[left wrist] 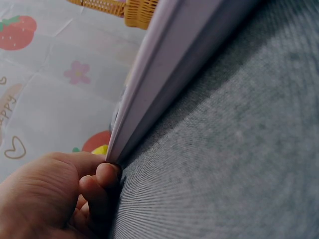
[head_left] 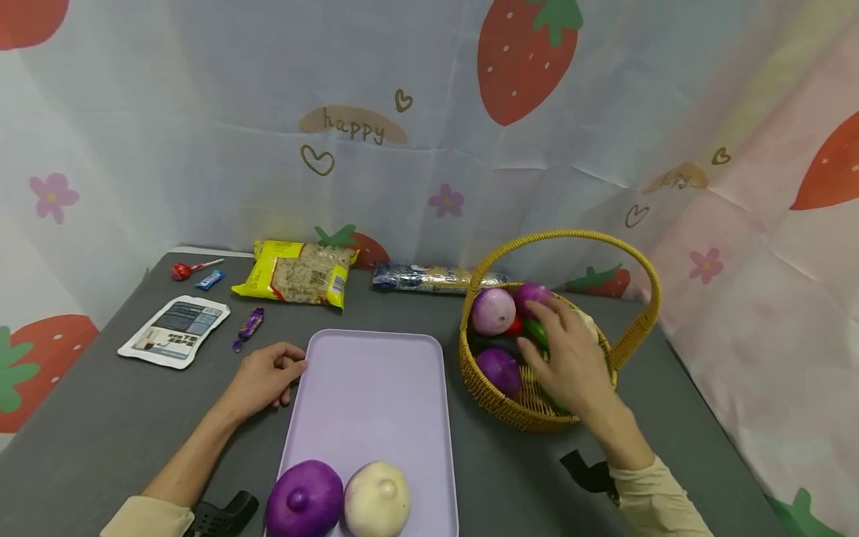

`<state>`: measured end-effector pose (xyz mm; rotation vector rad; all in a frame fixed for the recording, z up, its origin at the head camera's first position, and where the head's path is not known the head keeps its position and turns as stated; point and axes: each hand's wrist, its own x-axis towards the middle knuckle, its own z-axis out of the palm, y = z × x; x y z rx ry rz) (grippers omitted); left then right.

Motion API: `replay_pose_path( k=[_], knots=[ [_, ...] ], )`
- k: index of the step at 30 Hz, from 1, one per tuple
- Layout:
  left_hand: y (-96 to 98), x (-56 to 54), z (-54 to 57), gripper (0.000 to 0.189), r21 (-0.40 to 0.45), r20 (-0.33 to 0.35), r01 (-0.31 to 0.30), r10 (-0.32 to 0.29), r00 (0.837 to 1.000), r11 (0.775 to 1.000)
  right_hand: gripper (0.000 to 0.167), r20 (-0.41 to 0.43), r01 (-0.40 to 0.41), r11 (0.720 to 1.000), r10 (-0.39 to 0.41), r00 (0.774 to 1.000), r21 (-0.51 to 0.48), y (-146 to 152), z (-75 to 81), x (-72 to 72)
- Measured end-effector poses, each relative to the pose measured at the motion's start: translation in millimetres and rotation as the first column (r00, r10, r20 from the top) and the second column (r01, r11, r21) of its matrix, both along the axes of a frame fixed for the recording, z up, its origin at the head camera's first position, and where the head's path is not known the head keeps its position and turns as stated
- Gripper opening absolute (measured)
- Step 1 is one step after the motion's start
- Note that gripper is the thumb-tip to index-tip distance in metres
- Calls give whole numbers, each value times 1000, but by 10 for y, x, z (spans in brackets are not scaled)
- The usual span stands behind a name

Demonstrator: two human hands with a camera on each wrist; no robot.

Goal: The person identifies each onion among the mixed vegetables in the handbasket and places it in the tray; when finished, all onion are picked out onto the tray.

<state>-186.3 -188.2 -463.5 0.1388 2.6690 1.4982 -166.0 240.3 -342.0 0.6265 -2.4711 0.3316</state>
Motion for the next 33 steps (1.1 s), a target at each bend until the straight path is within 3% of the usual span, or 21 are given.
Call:
replay_pose_path(
  k=[3,6,9,11,20,27,33],
  knots=[
    [6,-3,-20,26,1,-5,-3,3,1000,1000,52,113,130,991,-130,985,3,317,32,-133],
    [3,-11,-22,25,0,-12,1,-1,1000,1000,53,245,206,977,-211,946,49,537,20,-215],
    [-1,-14,-24,25,-1,-11,5,-5,1000,1000,59,347,209,969,-243,906,133,663,-31,-254],
    [-3,-15,-26,25,-4,-10,7,-7,1000,1000,61,381,185,966,-241,892,178,708,-82,-270],
    [-5,-11,-21,26,-3,-4,4,-4,1000,1000,52,277,175,971,-216,936,165,731,-220,-308],
    [0,-7,-22,25,3,-16,2,-1,1000,1000,54,247,190,974,-215,945,122,738,-247,-341],
    [-7,-19,-35,26,6,-9,3,-3,1000,1000,56,127,240,970,-244,961,49,660,-191,-261]
  ],
)
